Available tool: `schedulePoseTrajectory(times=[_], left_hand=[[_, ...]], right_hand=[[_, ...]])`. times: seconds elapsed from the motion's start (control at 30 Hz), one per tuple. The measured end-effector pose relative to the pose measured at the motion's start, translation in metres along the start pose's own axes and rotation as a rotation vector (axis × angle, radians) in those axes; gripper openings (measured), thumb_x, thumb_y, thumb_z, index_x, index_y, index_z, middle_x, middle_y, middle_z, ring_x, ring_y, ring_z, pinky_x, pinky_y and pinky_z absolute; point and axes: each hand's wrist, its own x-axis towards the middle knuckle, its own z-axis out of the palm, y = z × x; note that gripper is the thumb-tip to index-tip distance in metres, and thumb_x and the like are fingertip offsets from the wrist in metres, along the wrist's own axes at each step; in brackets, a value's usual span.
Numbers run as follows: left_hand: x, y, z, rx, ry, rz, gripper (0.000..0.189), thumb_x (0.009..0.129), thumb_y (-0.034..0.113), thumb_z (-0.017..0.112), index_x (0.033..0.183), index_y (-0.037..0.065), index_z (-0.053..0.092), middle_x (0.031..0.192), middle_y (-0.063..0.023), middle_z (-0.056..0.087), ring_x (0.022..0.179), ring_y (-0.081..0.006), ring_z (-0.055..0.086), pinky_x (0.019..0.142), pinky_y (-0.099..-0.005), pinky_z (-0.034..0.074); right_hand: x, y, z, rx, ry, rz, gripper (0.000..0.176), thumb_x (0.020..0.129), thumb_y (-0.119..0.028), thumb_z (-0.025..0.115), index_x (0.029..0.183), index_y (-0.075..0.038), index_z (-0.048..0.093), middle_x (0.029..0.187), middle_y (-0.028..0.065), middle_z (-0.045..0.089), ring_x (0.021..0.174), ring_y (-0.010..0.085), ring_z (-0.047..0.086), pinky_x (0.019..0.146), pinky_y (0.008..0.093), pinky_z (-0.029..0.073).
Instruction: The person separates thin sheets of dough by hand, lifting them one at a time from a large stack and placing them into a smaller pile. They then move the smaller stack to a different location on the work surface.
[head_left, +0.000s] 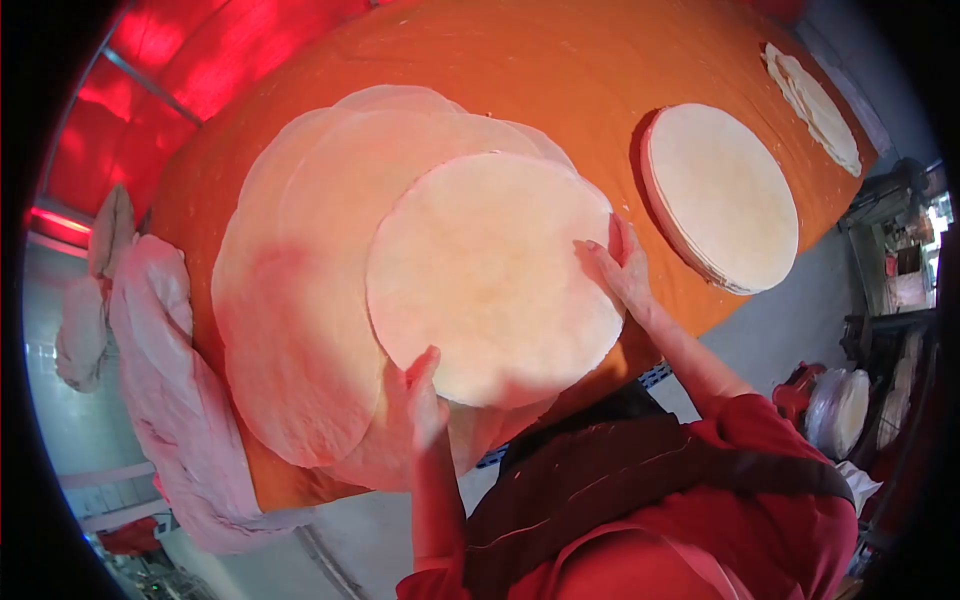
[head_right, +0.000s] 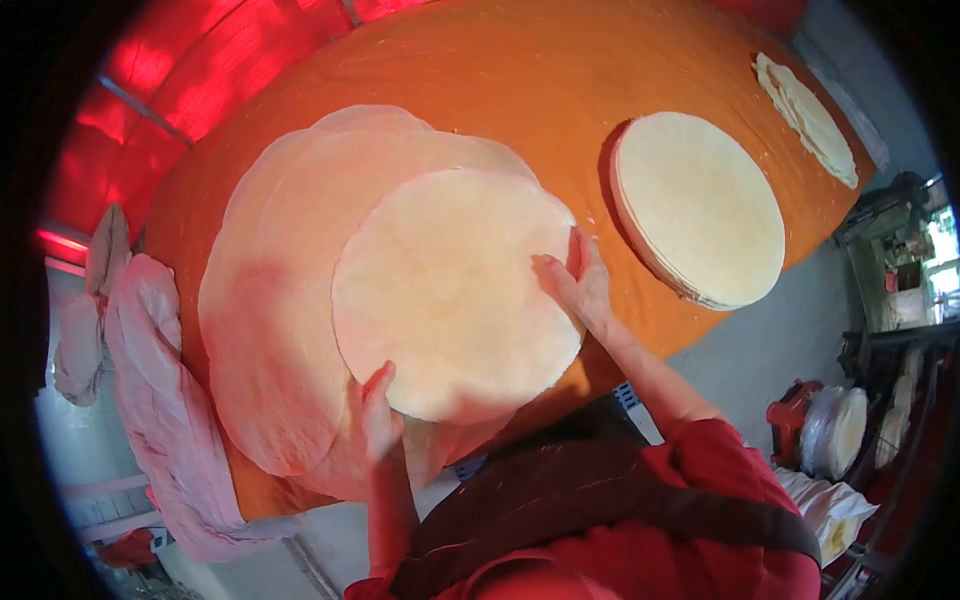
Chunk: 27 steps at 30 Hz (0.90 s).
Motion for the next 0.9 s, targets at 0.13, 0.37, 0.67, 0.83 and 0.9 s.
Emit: schedulePoseTrajectory(times=[0.13,0.37,0.67,0.83,0.9], left_hand=[[-0.005,0.006,0.017,0.011,0.072,0.106,0.030,0.071,-0.003,0.052,0.101,0.001,0.048,0.089,-0.0079,0.055,0.080,-0.0178,0.055,0.070,-0.0278,0.045],[-0.013,0.059,0.058,-0.042,0.132,-0.199,0.024,0.072,0.000,0.050,0.096,-0.002,0.051,0.097,-0.0083,0.051,0.087,-0.0172,0.050,0.075,-0.0264,0.043],[-0.001,0.032,-0.020,-0.147,0.091,-0.279,0.034,0.077,0.013,0.049,0.108,-0.001,0.045,0.102,-0.0131,0.050,0.095,-0.0218,0.049,0.079,-0.0359,0.042],[0.035,0.025,-0.027,0.433,0.111,-0.019,0.034,0.073,0.014,0.055,0.102,-0.003,0.048,0.098,-0.0121,0.053,0.087,-0.0237,0.052,0.074,-0.0372,0.044],[0.029,0.040,0.002,0.549,0.068,0.293,0.036,0.069,0.007,0.060,0.101,-0.003,0.048,0.097,-0.0127,0.052,0.084,-0.0227,0.052,0.071,-0.0332,0.045]], right_hand=[[0.004,-0.007,-0.025,0.272,0.007,0.091,0.058,0.070,-0.015,0.061,0.116,0.006,0.033,0.109,0.0137,0.044,0.106,0.0186,0.040,0.087,0.0266,0.033],[-0.065,-0.036,-0.076,0.932,-0.742,1.115,0.048,0.075,-0.023,0.058,0.112,0.003,0.040,0.088,0.0151,0.054,0.081,0.0232,0.055,0.069,0.0281,0.044],[-0.039,-0.013,-0.022,0.663,-0.129,0.521,0.030,0.072,-0.003,0.057,0.100,0.001,0.048,0.091,0.0099,0.056,0.080,0.0131,0.054,0.070,0.0290,0.045],[-0.006,0.031,0.010,0.297,-0.171,0.020,0.030,0.071,-0.007,0.055,0.100,-0.001,0.048,0.084,0.0050,0.056,0.070,0.0136,0.052,0.065,0.0278,0.045],[0.024,-0.051,-0.034,0.089,-0.385,0.147,0.032,0.071,-0.010,0.055,0.101,-0.002,0.047,0.081,0.0053,0.056,0.069,0.0135,0.050,0.064,0.0258,0.044]])
